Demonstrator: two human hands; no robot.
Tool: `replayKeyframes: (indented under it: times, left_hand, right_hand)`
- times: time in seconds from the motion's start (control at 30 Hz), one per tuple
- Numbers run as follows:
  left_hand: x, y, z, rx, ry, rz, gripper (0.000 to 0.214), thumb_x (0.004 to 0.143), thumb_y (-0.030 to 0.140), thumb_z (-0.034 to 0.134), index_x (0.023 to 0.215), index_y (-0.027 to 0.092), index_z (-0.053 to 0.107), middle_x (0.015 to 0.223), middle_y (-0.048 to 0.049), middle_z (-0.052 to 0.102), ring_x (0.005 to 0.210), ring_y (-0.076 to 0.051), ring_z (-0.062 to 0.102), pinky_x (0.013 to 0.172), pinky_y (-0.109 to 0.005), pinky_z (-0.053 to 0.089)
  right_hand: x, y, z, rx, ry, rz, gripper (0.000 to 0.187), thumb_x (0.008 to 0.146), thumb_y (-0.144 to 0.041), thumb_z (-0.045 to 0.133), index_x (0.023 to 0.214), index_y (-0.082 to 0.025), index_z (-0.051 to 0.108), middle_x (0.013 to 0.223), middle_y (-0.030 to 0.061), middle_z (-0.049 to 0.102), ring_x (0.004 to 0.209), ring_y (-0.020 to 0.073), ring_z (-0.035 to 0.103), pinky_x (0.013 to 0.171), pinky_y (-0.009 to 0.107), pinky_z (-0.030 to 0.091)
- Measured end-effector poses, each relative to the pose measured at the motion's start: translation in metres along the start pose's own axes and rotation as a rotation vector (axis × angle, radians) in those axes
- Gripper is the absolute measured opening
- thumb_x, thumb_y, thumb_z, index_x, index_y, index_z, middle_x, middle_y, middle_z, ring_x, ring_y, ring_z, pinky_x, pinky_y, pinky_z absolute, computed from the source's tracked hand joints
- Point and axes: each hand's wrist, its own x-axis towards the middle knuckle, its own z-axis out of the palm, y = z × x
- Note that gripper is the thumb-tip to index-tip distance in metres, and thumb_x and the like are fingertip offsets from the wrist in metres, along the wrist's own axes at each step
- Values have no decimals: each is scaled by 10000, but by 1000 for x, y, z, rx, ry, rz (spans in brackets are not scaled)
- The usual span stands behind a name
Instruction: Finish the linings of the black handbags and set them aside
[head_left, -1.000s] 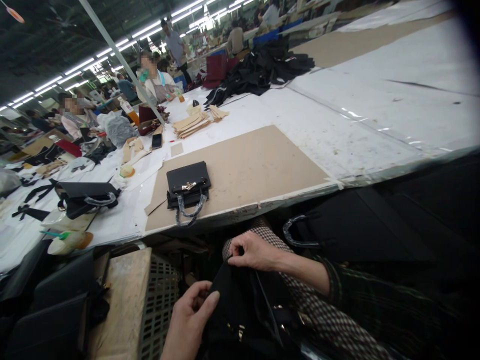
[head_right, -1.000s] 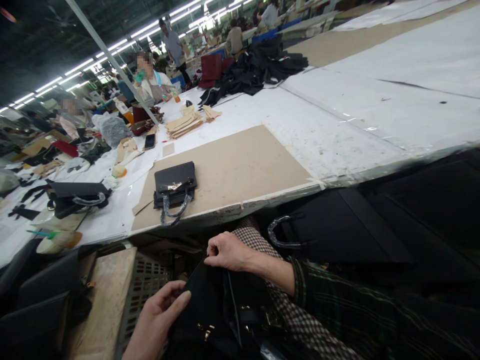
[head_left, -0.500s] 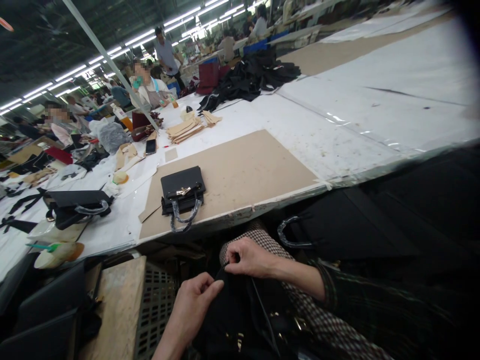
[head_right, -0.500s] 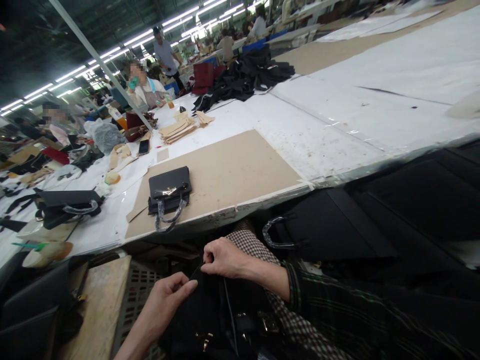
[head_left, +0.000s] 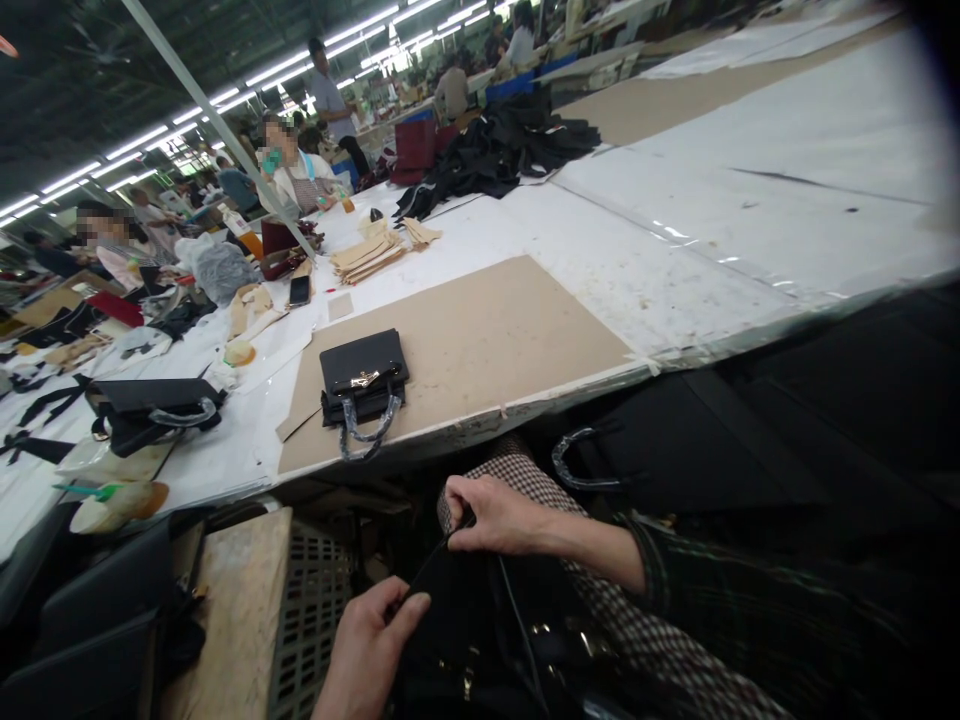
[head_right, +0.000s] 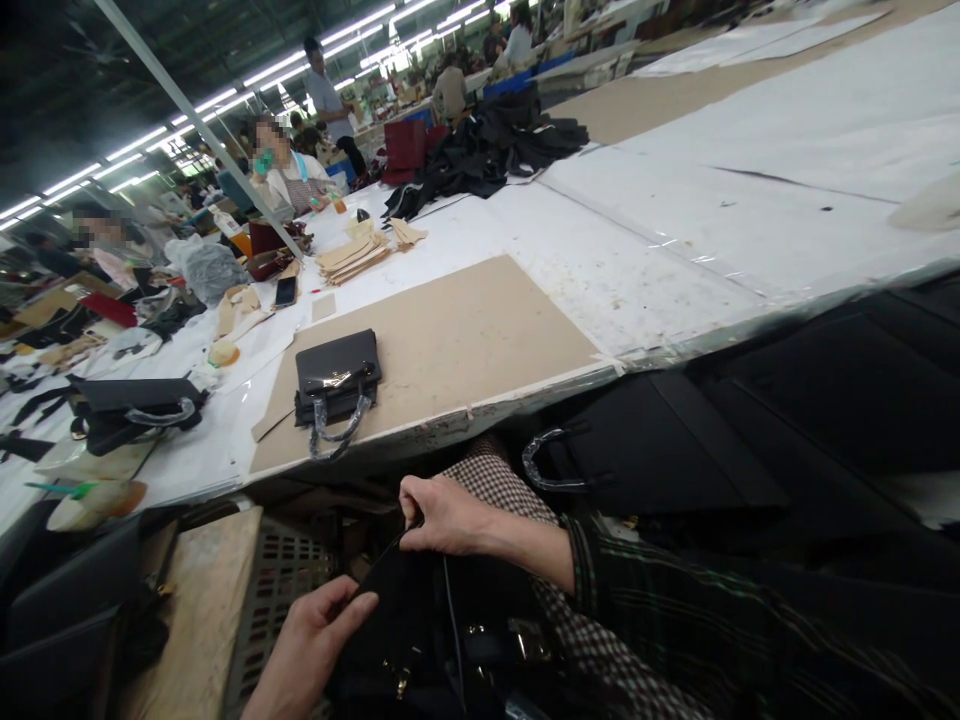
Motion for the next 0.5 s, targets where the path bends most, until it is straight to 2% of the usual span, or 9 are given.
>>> replayKeyframes:
  times: [0.1, 0.17, 0.27, 0.37, 0.43, 0.5]
  left_hand:
    - [-16, -27, 0, -31, 11, -78, 478, 817, 627, 529, 670, 174, 559, 635, 27, 419, 661, -151, 402, 599, -239, 314]
    - [-21, -37, -1, -49, 7, -105, 501, 798, 656, 530, 691, 170, 588, 631, 24, 429, 662, -156, 410, 603, -243, 318]
    - [-21, -39, -2, 24, 17, -80, 507, 800, 659, 530, 627, 182, 510, 604, 37, 377, 630, -141, 371, 572, -240, 283]
    - [-20, -38, 0, 63, 9, -53, 511, 822, 664, 497, 618, 202, 420, 577, 58, 320, 578, -121, 333, 531, -236, 243]
    - [-22, -40, 0, 41, -9, -72, 498, 823, 671, 486, 640, 210, 436, 554, 66, 331, 541, -119, 350, 516, -236, 248]
    - [-24, -41, -4, 44, -52, -64, 458, 842, 640, 474, 701, 207, 523, 554, 56, 413, 534, -130, 413, 529, -240, 282]
  right_hand:
    - [3, -2, 6, -24, -43, 9, 242, 624, -223, 764, 808, -182, 613, 751, -30, 664, 689, 124, 585, 616, 205, 395]
    - [7, -1, 10, -54, -101, -9, 257, 648, -256, 767, 882, -187, 685, 803, -7, 703, 736, 147, 624, 652, 218, 422]
    - [12, 2, 13, -138, -195, -85, 224, 734, -289, 709, 943, -225, 762, 881, 16, 743, 829, 180, 667, 745, 244, 447]
    - [13, 6, 13, -181, -198, -129, 202, 766, -290, 678, 928, -237, 786, 906, 24, 752, 864, 187, 677, 770, 245, 451]
    - [11, 6, 13, -183, -174, -134, 200, 762, -294, 682, 922, -239, 790, 907, 23, 752, 861, 183, 677, 767, 238, 453]
    - [9, 5, 13, -195, -151, -124, 191, 758, -289, 682, 908, -242, 791, 894, 22, 751, 852, 182, 675, 765, 240, 453]
